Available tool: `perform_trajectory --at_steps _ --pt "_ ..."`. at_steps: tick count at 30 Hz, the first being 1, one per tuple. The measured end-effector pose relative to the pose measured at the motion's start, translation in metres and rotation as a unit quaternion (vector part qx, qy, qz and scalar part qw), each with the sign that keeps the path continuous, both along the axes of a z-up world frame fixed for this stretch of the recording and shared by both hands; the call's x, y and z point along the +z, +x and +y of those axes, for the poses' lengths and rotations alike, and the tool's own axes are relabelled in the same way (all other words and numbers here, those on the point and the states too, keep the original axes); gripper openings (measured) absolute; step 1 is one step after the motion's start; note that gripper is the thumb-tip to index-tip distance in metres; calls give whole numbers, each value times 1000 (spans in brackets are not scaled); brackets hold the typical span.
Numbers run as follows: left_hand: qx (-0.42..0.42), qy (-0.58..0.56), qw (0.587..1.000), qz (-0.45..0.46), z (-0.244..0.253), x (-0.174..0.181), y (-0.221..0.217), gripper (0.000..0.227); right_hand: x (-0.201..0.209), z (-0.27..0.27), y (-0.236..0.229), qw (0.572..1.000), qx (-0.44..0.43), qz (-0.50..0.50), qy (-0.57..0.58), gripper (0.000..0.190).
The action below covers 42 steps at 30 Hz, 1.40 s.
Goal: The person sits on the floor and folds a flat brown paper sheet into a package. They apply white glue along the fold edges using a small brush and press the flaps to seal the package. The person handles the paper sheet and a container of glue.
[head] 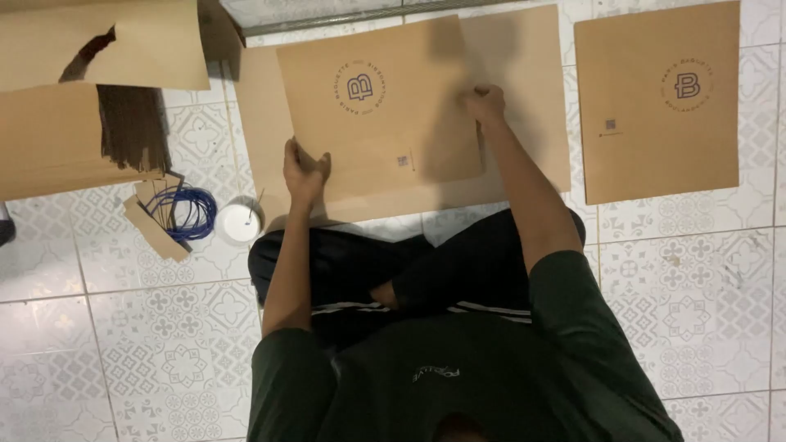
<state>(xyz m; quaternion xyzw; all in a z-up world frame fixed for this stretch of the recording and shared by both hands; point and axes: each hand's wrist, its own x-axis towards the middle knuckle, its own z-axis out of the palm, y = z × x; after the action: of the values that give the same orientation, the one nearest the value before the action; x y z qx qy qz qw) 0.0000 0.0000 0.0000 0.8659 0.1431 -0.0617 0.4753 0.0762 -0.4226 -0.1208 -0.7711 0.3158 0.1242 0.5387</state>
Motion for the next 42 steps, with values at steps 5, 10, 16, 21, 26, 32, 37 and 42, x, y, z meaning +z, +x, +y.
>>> perform_trajectory --at_steps 5,10,16,21,26,32,37,42 --pt "55 40 997 27 11 -48 17 72 -5 -9 -5 999 16 -13 31 16" --pt "24 76 996 47 -24 -54 26 76 -14 -76 -29 991 60 -38 112 44" --pt "-133 144 956 -219 -114 -79 9 64 -17 -270 -139 984 -166 -3 57 40" --pt "-242 183 921 -246 -217 -99 -14 68 -16 -355 -255 876 -435 -188 93 58" --pt "-328 114 907 -237 -326 -105 -36 61 -56 -349 -298 785 -567 -222 111 22" --pt "-384 96 886 -241 -384 -120 -53 62 -103 -332 -279 717 -651 -226 108 20" --pt "-411 120 882 -198 -379 -100 -60 50 -53 -296 -265 678 -683 -248 109 22" --pt "-456 143 864 -158 -365 -89 -64 54 -68 -288 -259 665 -701 -251 62 34"
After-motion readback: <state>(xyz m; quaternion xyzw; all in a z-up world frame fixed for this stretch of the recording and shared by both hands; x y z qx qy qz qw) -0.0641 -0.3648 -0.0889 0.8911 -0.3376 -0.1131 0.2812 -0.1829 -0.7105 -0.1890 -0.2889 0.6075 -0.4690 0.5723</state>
